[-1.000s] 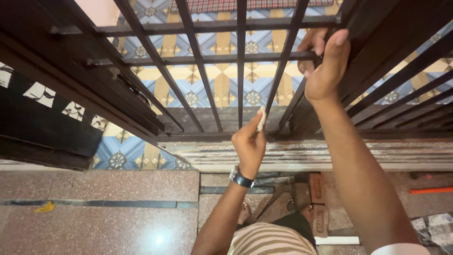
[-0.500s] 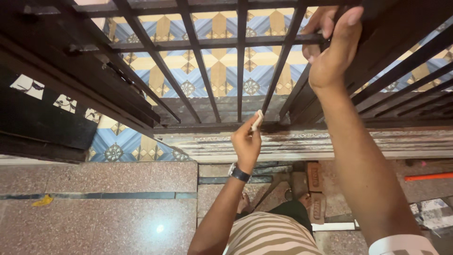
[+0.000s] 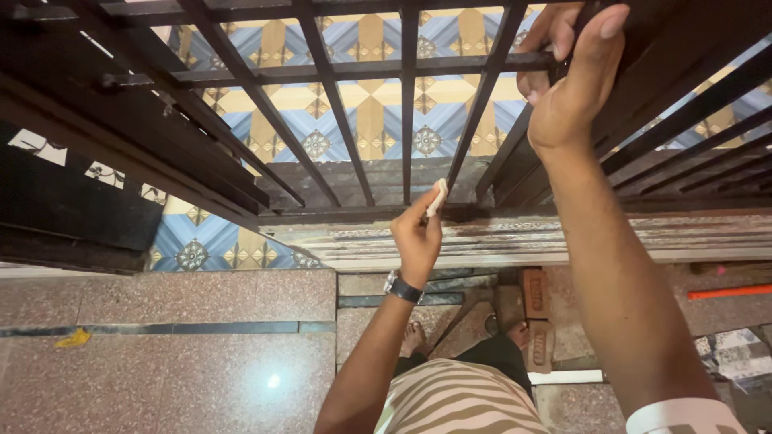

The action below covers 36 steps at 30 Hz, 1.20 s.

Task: The person wipes down the vertical bars of a metal gate with a small cloth, moving the cloth up and down each bar.

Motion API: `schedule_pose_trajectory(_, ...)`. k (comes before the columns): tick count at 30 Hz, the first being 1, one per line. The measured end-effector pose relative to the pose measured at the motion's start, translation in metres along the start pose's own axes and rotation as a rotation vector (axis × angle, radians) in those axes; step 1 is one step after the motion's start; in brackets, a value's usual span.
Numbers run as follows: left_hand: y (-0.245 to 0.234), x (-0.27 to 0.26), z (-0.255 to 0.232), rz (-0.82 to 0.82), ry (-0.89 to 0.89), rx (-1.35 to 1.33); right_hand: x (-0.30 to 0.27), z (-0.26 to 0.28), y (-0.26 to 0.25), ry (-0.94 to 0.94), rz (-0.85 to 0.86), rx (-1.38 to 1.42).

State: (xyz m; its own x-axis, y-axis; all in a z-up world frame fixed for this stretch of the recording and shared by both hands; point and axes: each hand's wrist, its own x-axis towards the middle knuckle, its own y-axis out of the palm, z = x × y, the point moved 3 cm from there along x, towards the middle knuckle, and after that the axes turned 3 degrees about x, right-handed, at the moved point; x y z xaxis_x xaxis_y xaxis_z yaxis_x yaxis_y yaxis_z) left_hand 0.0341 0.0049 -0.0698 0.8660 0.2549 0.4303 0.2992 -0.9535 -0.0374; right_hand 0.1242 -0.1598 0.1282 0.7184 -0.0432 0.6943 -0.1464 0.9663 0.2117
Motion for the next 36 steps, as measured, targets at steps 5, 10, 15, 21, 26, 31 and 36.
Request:
schedule_pose_trajectory(5, -0.004, -0.002, 0.009, 0.022, 0.011, 0.213, -0.002, 0.001, 0.0, 0.017, -0.014, 0.002)
schedule_pose_trajectory(10, -0.005, 0.017, -0.017, 0.047, -0.172, 0.007, 0.001, 0.002, 0.004, 0.007, -0.002, 0.003)
schedule_pose_trajectory(15, -0.001, 0.015, -0.031, -0.036, -0.039, 0.085, 0.002, 0.005, 0.005, 0.001, 0.007, -0.025)
schedule_pose_trajectory(21, -0.004, -0.001, -0.003, 0.004, -0.018, 0.222, 0.001, 0.001, 0.004, -0.024, -0.004, -0.052)
schedule_pose_trajectory(26, -0.012, 0.0, 0.004, 0.125, 0.012, 0.419, -0.001, -0.002, 0.001, -0.014, -0.012, -0.021)
schedule_pose_trajectory(31, -0.03, 0.014, -0.009, 0.259, 0.175, 0.654, 0.0, -0.002, 0.0, -0.032, 0.014, -0.05)
schedule_pose_trajectory(36, -0.014, 0.004, -0.009, 0.24, 0.301, 0.852, 0.002, -0.003, -0.001, -0.019, 0.013, 0.019)
